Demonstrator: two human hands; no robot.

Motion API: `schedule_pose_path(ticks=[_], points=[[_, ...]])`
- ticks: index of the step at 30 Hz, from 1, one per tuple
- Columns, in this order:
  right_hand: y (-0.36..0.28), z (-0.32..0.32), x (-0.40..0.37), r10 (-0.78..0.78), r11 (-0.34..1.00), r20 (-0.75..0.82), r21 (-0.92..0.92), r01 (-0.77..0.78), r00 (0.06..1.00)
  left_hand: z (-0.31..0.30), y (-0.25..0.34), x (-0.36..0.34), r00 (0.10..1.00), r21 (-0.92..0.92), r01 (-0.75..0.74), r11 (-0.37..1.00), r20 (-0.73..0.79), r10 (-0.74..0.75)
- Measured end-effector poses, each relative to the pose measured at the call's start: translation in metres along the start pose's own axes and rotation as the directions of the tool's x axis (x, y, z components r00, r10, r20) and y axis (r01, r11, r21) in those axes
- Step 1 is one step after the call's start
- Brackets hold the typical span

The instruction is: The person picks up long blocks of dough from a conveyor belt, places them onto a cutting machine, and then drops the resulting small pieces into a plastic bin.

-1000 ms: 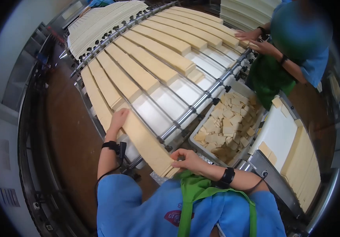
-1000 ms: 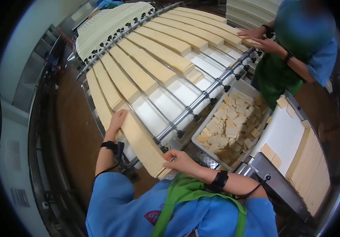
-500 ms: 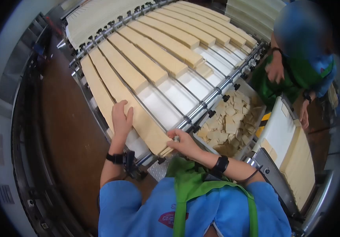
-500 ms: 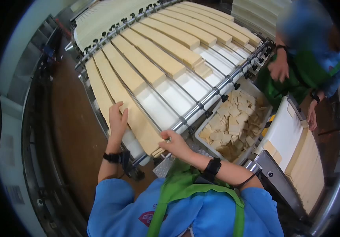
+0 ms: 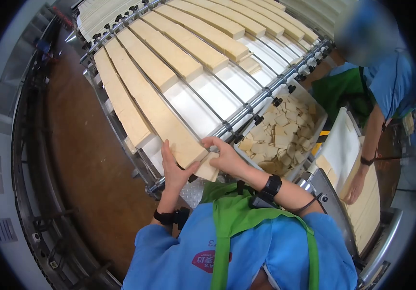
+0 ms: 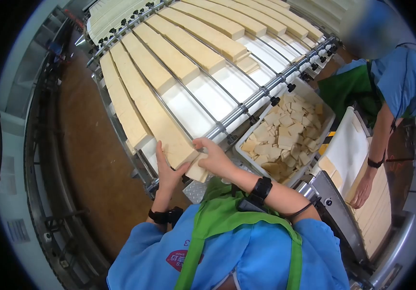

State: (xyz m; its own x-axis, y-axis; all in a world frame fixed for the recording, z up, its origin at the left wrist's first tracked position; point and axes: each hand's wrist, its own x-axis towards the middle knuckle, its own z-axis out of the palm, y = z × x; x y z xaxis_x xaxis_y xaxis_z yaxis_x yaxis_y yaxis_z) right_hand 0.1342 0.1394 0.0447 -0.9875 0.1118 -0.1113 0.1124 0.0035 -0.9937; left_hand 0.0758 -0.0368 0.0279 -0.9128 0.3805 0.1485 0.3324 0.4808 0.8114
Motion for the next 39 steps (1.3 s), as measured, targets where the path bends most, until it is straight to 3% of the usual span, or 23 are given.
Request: schedule_pose_path(ticks=[2, 5, 8, 10, 11, 12, 14, 18, 24, 39], points=[[-0.011, -0.013, -0.007, 0.074, 0.995, 0.058, 0.06, -0.078, 0.996, 0.0, -0.003, 0.001, 1.0, 0.006, -0.03, 1.0, -0.007, 0.03], [-0.012, -0.05, -0.025, 0.064, 0.982, 0.093, 0.169, -0.079, 0.994, 0.001, -0.005, 0.001, 0.997, 0.042, -0.061, 0.997, -0.038, 0.062], [-0.005, -0.101, -0.055, 0.105, 0.966, -0.034, 0.242, -0.093, 0.994, 0.004, -0.008, 0.001, 0.992, 0.078, -0.094, 0.992, -0.075, 0.1], [0.016, -0.137, -0.082, 0.101, 0.994, -0.274, 0.073, -0.084, 0.956, 0.006, -0.009, 0.0, 0.989, 0.075, -0.113, 0.991, -0.087, 0.119], [0.033, -0.155, -0.097, 0.061, 0.989, -0.392, -0.103, -0.109, 0.918, 0.007, -0.01, 0.0, 0.988, 0.063, -0.116, 0.991, -0.094, 0.122], [0.05, -0.172, -0.114, 0.005, 0.951, -0.498, -0.266, -0.158, 0.867, 0.007, -0.01, -0.001, 0.988, 0.053, -0.117, 0.992, -0.099, 0.122], [0.079, -0.202, -0.151, -0.17, 0.783, -0.535, -0.583, -0.217, 0.827, 0.009, -0.009, 0.0, 0.987, 0.034, -0.118, 0.992, -0.11, 0.121], [0.113, -0.219, -0.207, -0.004, 0.88, -0.657, -0.36, -0.309, 0.754, 0.012, 0.0, -0.001, 0.984, 0.014, -0.103, 0.995, -0.147, 0.104], [0.107, -0.211, -0.22, -0.207, 0.797, -0.641, -0.549, -0.252, 0.739, 0.017, -0.008, -0.003, 0.976, -0.006, -0.12, 0.993, -0.186, 0.117], [0.101, -0.208, -0.221, -0.264, 0.8, -0.599, -0.574, -0.176, 0.756, 0.021, 0.001, -0.004, 0.977, -0.143, -0.039, 0.989, -0.213, 0.008]])
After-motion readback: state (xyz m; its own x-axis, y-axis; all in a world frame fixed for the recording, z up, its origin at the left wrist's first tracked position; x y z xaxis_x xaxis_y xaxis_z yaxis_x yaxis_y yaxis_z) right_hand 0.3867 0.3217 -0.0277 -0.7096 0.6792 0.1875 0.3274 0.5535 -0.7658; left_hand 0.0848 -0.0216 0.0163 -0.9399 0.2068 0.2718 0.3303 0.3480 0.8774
